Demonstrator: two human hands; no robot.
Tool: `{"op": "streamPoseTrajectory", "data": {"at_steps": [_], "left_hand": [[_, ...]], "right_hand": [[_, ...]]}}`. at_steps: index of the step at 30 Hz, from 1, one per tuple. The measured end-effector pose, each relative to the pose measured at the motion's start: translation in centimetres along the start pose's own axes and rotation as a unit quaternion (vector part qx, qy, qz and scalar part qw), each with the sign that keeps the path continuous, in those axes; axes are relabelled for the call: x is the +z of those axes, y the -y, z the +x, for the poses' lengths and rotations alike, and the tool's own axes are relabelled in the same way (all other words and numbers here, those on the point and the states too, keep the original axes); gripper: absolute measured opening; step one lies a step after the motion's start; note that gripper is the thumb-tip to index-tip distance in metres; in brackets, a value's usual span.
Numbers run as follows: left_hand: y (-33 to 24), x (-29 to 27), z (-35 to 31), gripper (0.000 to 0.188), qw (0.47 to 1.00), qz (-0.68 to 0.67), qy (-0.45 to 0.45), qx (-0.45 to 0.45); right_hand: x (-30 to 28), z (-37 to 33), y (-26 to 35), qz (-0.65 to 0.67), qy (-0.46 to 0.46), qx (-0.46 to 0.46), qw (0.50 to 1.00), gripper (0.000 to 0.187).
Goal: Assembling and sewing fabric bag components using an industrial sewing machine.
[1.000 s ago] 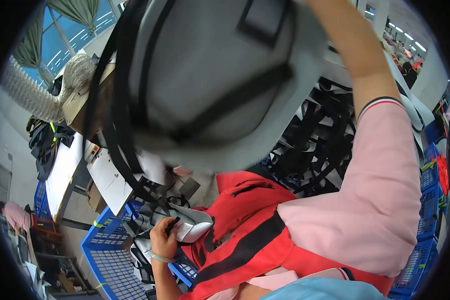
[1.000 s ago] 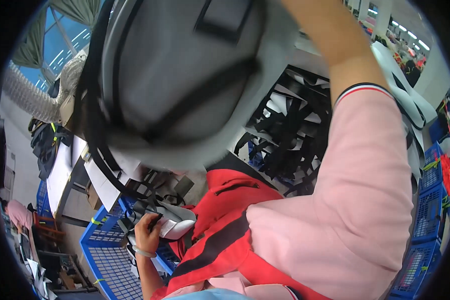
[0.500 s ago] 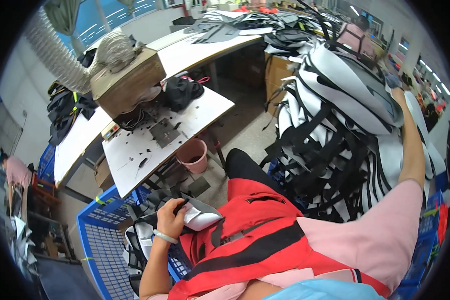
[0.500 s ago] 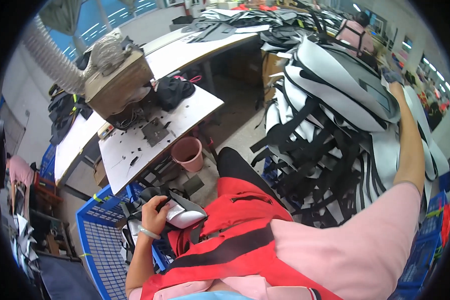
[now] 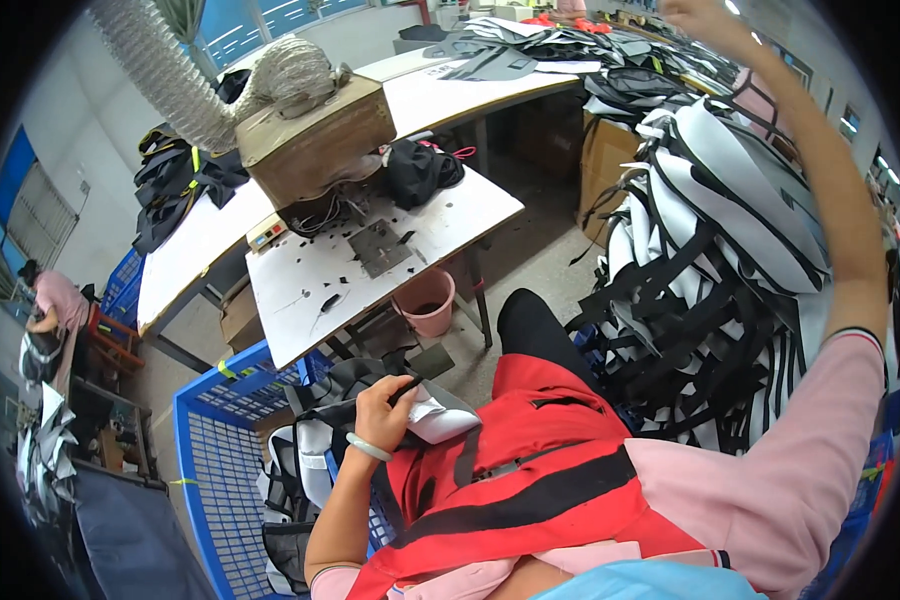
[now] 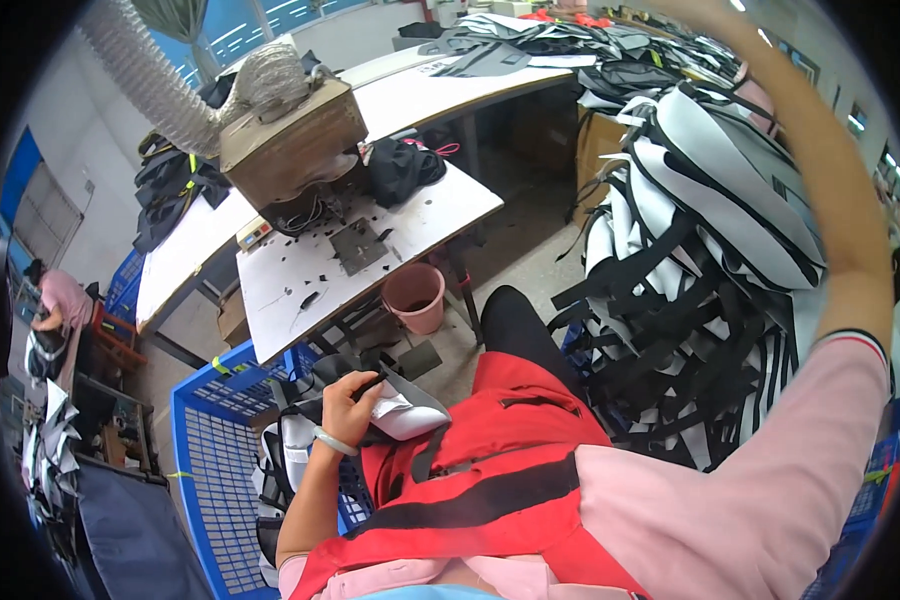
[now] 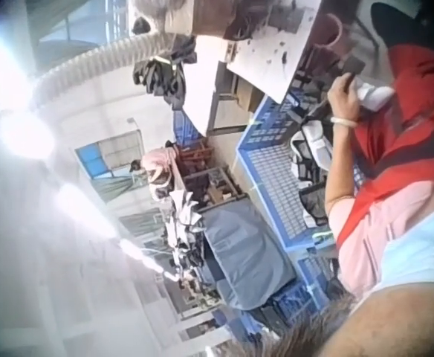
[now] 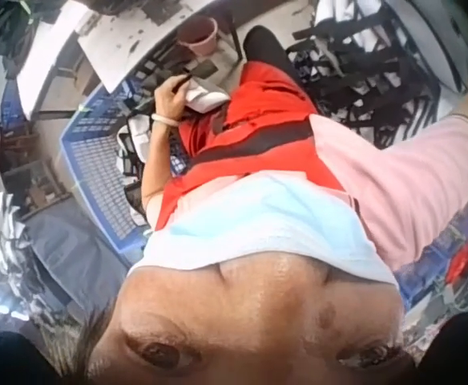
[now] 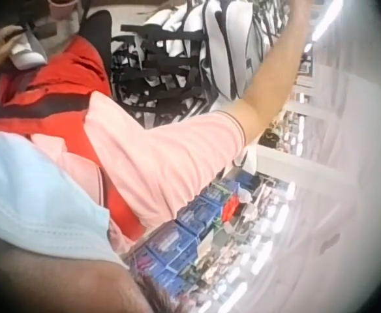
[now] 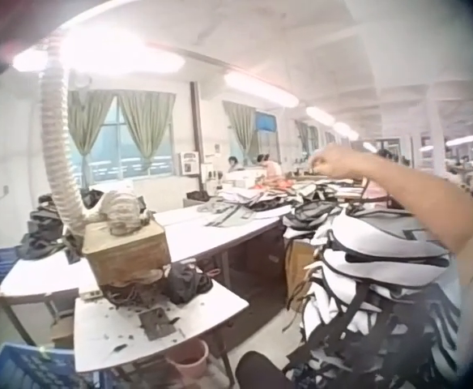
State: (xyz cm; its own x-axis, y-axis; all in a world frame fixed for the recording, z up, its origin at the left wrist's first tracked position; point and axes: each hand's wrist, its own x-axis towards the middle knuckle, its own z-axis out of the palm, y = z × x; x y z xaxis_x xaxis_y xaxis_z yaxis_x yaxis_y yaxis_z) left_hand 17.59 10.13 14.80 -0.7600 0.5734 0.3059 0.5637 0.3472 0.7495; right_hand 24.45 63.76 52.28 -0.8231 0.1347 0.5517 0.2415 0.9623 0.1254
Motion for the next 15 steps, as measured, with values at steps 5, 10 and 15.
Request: {"op": "streamPoseTrajectory", "data": {"at_steps": [5, 10, 15], "left_hand": [[1.1, -1.0, -0.8, 0.018, 0.998, -0.029, -0.042, -0.026], [1.2, -1.8, -0.7, 0.019, 0.988, -0.098, -0.076, -0.091], [1.9, -3.0, -0.8, 0.018, 0.961, -0.214, -0.111, -0.132]], "right_hand": [[14.4, -0.1, 23.6, 0.080, 0.279, -0.241, 0.926, 0.025], [23.8, -7.5, 39.1, 0.417, 0.410, -0.353, 0.730, 0.033], [25.2, -13.0, 43.3, 0.596, 0.491, -0.257, 0.582, 0.026]]}}
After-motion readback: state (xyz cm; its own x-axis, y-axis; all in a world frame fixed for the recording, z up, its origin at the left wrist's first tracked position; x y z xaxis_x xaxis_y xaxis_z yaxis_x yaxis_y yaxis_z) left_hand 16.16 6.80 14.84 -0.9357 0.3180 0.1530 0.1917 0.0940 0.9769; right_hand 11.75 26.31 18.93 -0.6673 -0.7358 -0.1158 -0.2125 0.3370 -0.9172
